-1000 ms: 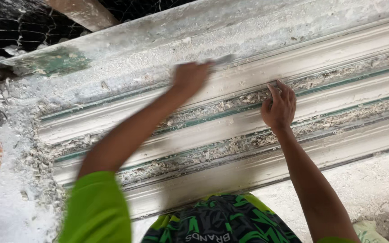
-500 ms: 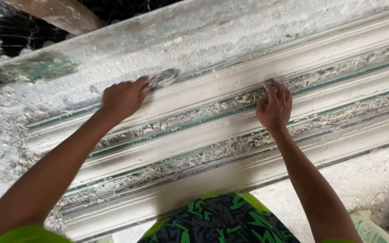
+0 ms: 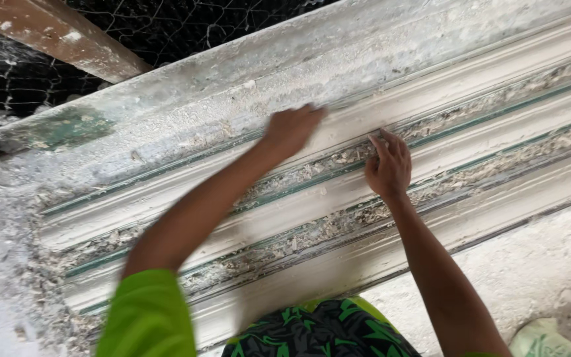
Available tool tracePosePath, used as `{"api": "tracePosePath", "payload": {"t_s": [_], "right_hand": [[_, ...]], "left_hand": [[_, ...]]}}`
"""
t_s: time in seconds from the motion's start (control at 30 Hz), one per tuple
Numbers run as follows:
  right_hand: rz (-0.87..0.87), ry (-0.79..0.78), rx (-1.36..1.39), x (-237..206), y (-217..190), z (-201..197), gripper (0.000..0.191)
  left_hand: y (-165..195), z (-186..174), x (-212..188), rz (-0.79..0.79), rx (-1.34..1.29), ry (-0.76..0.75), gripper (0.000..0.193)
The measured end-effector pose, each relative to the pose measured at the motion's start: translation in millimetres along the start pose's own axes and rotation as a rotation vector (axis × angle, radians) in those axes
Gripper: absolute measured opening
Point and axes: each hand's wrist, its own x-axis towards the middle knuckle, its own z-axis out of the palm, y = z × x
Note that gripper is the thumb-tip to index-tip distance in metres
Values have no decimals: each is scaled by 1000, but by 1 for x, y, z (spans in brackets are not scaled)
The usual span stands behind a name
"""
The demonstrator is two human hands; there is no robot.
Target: The person scrapes dried plaster residue and debris out of the grooves of decorative white molding pieces using a small handheld scraper, working along each piece section by section. They then use a green brush to sweep loose plaster dust off the cleaned moldings.
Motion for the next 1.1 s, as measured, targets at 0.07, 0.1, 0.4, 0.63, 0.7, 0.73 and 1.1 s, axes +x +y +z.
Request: {"api": "tracePosePath", "payload": {"t_s": [0.07,0.1,0.4,0.63,0.7,0.73,1.1], "right_hand": [[-5,17,21,-1,-3,0,44],[12,18,19,-1,-4,1,43],[19,-4,4,6,-5,4,43],[15,5,31,7,-10,-10,43],[4,17,48,10,-11,-12,43],[1,27,44,10,-10,-13,44],[-16,-31,-26,12,-10,-5,48]], "left_hand": [[-37,-28,-75,-18,168,-219,38],[-53,-41,-107,-216,62,-394,37],[-9,-22,-38,221,361,-135,19],[47,19,92,157,217,61,11],[25,-5,52,145,260,-36,13],[15,-20,23,160,275,-74,12],[-7,-26,-7,151,416,-321,41]]}}
